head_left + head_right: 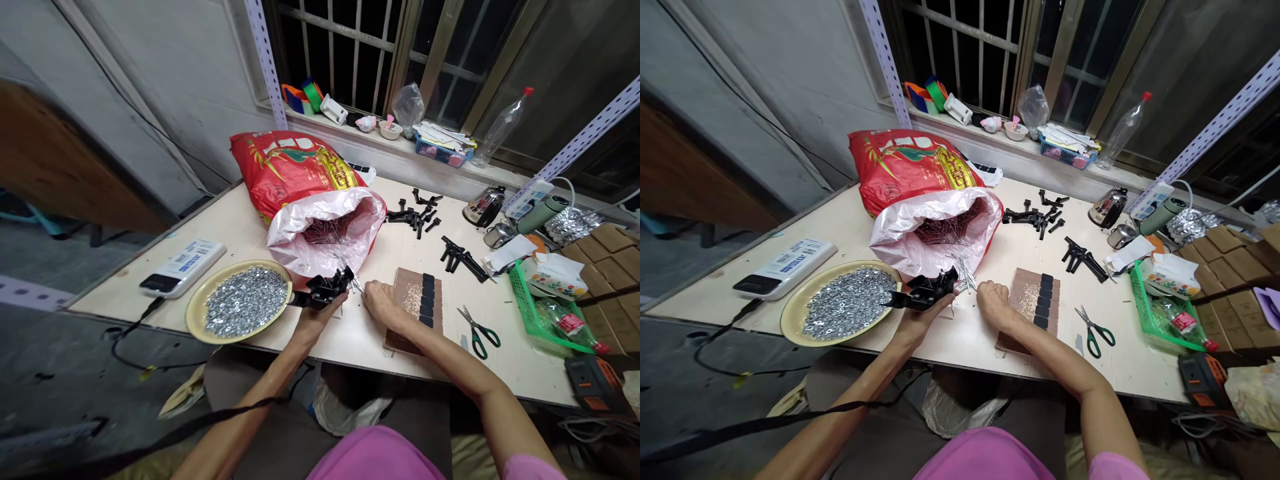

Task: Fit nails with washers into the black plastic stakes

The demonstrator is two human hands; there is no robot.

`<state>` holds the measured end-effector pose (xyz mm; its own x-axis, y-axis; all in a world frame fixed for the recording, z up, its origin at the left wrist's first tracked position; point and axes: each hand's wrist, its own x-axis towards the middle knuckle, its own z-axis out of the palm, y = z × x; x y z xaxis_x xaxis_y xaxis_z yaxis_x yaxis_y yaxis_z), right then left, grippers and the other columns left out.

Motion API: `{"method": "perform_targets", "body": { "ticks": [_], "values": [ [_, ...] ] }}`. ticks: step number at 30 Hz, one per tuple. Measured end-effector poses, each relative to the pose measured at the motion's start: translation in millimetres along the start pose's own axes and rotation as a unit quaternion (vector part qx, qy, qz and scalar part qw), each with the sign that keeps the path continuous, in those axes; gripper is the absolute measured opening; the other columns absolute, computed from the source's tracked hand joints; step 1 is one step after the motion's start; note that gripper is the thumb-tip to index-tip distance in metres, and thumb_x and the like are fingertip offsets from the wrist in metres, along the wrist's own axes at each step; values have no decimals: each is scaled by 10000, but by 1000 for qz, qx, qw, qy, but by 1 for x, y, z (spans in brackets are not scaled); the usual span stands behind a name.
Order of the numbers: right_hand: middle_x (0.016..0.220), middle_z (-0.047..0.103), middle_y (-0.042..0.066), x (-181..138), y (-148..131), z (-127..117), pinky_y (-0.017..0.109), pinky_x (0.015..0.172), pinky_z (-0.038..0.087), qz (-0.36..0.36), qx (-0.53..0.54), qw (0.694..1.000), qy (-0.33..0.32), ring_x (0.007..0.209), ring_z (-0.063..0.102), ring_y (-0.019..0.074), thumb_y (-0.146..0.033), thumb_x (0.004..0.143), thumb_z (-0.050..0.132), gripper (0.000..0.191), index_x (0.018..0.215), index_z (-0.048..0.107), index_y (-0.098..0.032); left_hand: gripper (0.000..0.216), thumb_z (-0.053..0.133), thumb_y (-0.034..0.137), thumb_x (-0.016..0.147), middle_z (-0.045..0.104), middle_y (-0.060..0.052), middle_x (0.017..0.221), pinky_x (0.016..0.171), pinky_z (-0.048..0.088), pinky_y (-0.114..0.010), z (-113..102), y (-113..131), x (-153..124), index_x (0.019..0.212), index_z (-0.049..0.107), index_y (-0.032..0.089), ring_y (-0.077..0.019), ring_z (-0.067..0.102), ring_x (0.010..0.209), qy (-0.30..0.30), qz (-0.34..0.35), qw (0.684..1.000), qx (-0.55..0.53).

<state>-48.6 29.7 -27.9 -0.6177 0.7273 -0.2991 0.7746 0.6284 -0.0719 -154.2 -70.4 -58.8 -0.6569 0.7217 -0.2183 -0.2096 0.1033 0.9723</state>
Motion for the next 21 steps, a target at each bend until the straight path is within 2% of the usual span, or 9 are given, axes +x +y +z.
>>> {"method": "perform_targets", "body": {
  "ticks": [2,5,7,8,10,12,15,18,21],
  "values": [
    [970,680,155,-3,3,-1,287,722,439,-4,-15,1000,9,882,628,213,-41,878,442,252,992,662,-89,400,799,353,527,741,-83,925,938,471,-460,0,-2,1,867,688,174,-313,653,994,1,-7,1000,-6],
    [930,675,146,-11,17,-20,276,680,430,4,-36,999,31,833,604,197,15,863,402,309,1005,653,-96,339,810,311,535,741,-59,872,880,508,-438,1,-7,4,824,679,190,-307,664,954,-7,-25,1000,-7],
    [930,664,142,-16,30,-40,286,658,428,-3,-46,993,107,811,578,201,-29,902,387,301,1021,650,-116,321,811,295,534,735,-56,837,844,524,-436,3,-11,6,803,672,188,-307,668,933,-24,-36,999,-15],
    [930,657,134,-19,36,-51,294,660,430,-26,-45,985,167,812,564,205,-77,926,397,279,1020,653,-135,321,807,291,533,733,-59,832,835,527,-443,5,-13,7,804,670,186,-305,671,920,-38,-36,998,-18],
    [905,640,102,-26,44,-71,300,671,433,-119,-27,950,287,814,536,205,-171,950,437,230,992,663,-180,304,795,277,536,731,-66,824,822,528,-462,9,-15,8,796,669,183,-296,677,881,-69,-27,997,-16],
    [864,617,69,-33,46,-85,286,669,427,-239,-5,908,343,802,508,189,-182,951,455,211,947,664,-208,251,780,249,537,725,-61,786,803,529,-470,12,-14,9,752,666,187,-284,676,827,-90,-10,996,-7],
    [818,585,47,-41,38,-92,273,636,409,-351,-23,874,335,765,471,168,-113,948,435,251,856,650,-204,205,772,211,514,706,-33,710,766,533,-444,16,-9,9,681,654,198,-262,658,746,-109,18,994,19],
    [776,569,51,-44,26,-89,284,623,422,-381,-76,867,312,747,472,168,-79,929,453,256,772,628,-180,192,767,204,499,681,-10,658,720,533,-401,18,-4,10,637,634,205,-239,633,699,-107,48,991,57],
    [792,584,58,-43,17,-85,287,661,469,-412,-78,861,290,772,508,168,-62,914,470,234,773,624,-168,190,772,197,490,650,-6,610,701,527,-391,19,0,9,586,609,199,-239,622,684,-102,51,990,81]
  ]
}}
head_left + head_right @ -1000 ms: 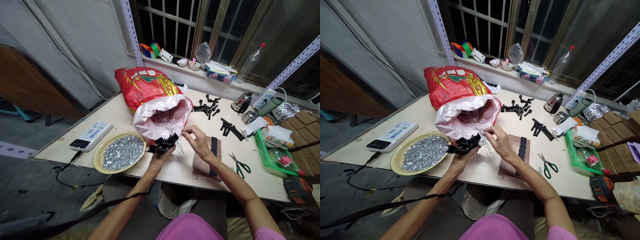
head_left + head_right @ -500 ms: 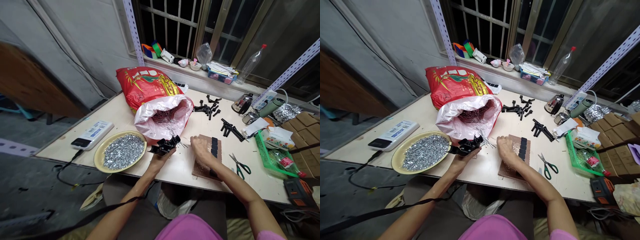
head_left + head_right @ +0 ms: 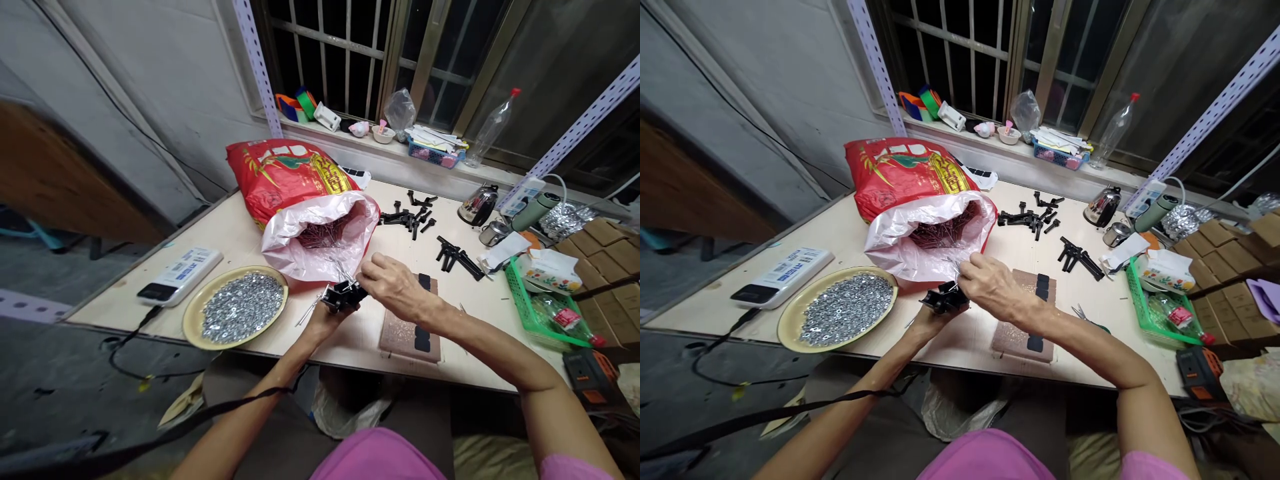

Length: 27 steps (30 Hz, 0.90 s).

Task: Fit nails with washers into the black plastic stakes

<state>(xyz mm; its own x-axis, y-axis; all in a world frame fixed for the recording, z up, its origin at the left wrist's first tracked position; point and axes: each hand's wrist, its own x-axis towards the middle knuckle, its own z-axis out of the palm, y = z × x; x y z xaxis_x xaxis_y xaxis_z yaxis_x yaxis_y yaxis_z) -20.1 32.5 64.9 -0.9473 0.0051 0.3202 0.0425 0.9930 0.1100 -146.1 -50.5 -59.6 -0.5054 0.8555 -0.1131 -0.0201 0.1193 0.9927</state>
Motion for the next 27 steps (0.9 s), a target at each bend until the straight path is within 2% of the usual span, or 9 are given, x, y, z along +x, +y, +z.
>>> {"method": "perform_targets", "body": {
  "ticks": [3,6,8,10,12,17,22,24,27],
  "values": [
    [969,610,63,4,3,0,284,733,516,-1,78,996,31,886,554,157,-108,935,454,192,960,629,-186,206,777,191,487,681,-16,668,759,524,-429,-2,4,-3,630,628,192,-257,641,731,10,-9,1000,-14],
    [1103,588,73,2,17,8,289,797,527,104,152,981,67,968,576,145,-156,941,457,201,1082,597,-180,256,767,219,544,735,-48,839,855,502,-481,-8,8,-9,782,672,196,-285,665,852,20,-12,998,-50],
    [1052,607,83,-3,24,25,275,789,515,231,165,959,-8,918,598,138,-149,942,443,186,1012,616,-142,266,767,245,564,745,-58,886,888,490,-496,-11,9,-13,811,677,202,-302,667,905,27,-18,998,-57],
    [953,634,82,-8,26,51,248,735,493,335,156,917,-148,822,612,131,-135,939,435,204,892,633,-119,281,773,272,551,747,-56,889,909,483,-484,-12,7,-14,804,674,200,-306,667,927,34,-24,998,-50],
    [873,650,92,-13,21,79,239,659,464,371,143,891,-222,744,610,145,-145,916,474,183,838,635,-102,323,775,304,534,744,-58,890,910,484,-456,-11,5,-14,818,672,191,-298,668,934,35,-31,998,-41],
    [966,653,142,-13,8,111,278,696,428,394,97,882,-240,857,601,202,-72,897,421,212,937,627,-104,359,777,364,503,726,-69,821,814,504,-381,-8,5,-12,787,680,167,-264,667,864,21,-69,994,-77],
    [960,650,145,-19,21,80,323,764,426,400,61,889,-216,918,564,226,-78,917,398,255,990,639,-117,345,806,393,465,654,-18,635,677,490,-311,-16,6,-9,661,650,155,-180,619,649,8,-93,988,-126],
    [972,643,116,-24,28,62,329,811,422,370,53,916,-148,922,540,213,-160,950,416,241,1021,646,-153,346,821,370,442,639,-6,615,644,482,-296,-16,5,-8,646,643,154,-161,597,610,5,-101,987,-128],
    [904,625,74,-28,33,41,307,785,430,253,46,966,22,858,509,190,-230,952,466,211,994,671,-202,354,822,370,433,642,-14,618,634,476,-296,-13,5,-7,650,646,153,-168,595,616,-15,-111,986,-120]
  ]
}}
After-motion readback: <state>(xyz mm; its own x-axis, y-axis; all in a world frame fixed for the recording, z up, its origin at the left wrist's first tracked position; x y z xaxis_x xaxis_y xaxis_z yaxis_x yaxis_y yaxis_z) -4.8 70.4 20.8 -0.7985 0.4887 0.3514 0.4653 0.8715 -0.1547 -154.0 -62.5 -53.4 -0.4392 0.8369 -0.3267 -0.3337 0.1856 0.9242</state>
